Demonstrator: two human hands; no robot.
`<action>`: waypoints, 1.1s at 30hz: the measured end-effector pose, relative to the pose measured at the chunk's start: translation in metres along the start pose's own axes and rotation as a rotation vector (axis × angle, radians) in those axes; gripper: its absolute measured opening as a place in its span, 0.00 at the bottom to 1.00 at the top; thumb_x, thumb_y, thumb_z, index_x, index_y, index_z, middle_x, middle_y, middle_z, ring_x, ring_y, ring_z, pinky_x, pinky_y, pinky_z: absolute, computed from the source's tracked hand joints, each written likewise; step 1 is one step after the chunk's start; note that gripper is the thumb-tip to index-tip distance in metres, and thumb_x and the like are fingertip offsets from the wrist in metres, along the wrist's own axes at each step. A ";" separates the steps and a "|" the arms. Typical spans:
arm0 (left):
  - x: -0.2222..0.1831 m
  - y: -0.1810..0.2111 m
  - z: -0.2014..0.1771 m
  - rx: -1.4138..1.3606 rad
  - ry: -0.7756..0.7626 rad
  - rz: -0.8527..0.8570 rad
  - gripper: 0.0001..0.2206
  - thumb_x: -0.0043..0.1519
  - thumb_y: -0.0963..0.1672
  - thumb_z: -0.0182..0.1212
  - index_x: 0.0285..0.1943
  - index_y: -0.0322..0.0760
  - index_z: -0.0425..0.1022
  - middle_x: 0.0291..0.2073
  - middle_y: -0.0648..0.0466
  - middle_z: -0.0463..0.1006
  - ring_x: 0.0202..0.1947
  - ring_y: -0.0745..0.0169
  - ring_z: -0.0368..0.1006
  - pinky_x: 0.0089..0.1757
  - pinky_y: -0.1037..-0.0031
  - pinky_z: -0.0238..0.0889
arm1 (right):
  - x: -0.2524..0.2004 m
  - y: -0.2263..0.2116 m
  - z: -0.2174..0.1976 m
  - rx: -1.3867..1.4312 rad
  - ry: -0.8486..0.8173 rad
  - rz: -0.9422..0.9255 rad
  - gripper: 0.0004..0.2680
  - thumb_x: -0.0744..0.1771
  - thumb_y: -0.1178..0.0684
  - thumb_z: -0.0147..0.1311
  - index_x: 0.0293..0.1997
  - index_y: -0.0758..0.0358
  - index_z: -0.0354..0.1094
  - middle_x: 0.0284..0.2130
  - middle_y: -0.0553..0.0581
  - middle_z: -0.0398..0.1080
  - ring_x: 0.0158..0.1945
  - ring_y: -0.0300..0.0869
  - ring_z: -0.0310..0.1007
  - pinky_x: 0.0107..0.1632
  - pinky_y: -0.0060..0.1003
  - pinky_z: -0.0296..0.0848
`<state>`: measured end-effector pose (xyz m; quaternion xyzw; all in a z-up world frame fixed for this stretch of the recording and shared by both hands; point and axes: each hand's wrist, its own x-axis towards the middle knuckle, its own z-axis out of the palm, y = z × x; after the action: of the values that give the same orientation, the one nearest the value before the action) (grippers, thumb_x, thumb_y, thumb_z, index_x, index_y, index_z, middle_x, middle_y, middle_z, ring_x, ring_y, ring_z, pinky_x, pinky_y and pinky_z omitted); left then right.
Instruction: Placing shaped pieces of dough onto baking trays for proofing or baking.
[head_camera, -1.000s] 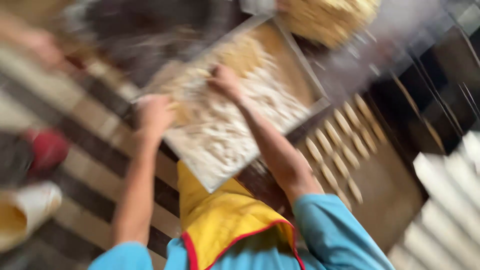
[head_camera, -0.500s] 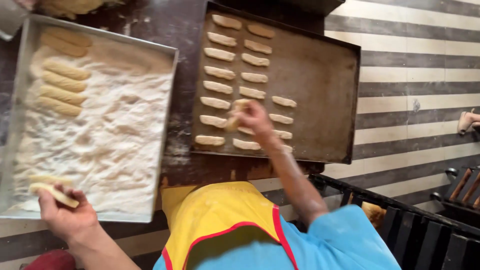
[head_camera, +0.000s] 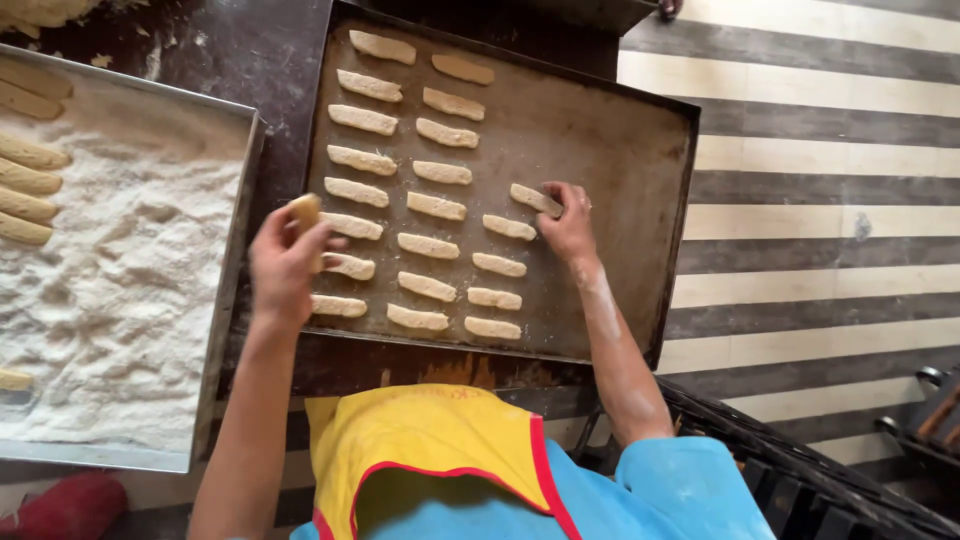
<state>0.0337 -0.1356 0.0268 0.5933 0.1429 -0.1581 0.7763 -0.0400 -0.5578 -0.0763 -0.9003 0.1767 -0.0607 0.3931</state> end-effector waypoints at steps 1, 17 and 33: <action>0.005 0.000 0.016 0.088 -0.076 0.011 0.16 0.65 0.40 0.63 0.60 0.31 0.69 0.44 0.48 0.76 0.37 0.61 0.79 0.35 0.72 0.76 | -0.003 -0.009 0.000 -0.021 -0.007 -0.018 0.14 0.61 0.61 0.57 0.50 0.62 0.72 0.47 0.60 0.71 0.54 0.51 0.71 0.58 0.42 0.71; 0.107 -0.074 0.234 0.988 -0.630 0.647 0.13 0.66 0.39 0.60 0.60 0.44 0.78 0.52 0.49 0.81 0.53 0.55 0.77 0.55 0.68 0.72 | 0.008 -0.016 -0.014 -0.030 -0.104 -0.190 0.13 0.64 0.56 0.64 0.54 0.61 0.74 0.51 0.59 0.72 0.57 0.55 0.69 0.63 0.47 0.67; 0.150 -0.109 0.226 1.470 -0.721 0.982 0.13 0.58 0.45 0.68 0.50 0.37 0.78 0.47 0.45 0.76 0.61 0.44 0.66 0.69 0.52 0.43 | 0.057 -0.002 0.002 -0.096 -0.038 -0.126 0.13 0.63 0.55 0.66 0.52 0.59 0.73 0.50 0.61 0.69 0.57 0.57 0.68 0.60 0.47 0.69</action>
<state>0.1325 -0.3918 -0.0726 0.8419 -0.5051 -0.0381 0.1861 0.0145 -0.5762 -0.0782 -0.9285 0.1151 -0.0598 0.3480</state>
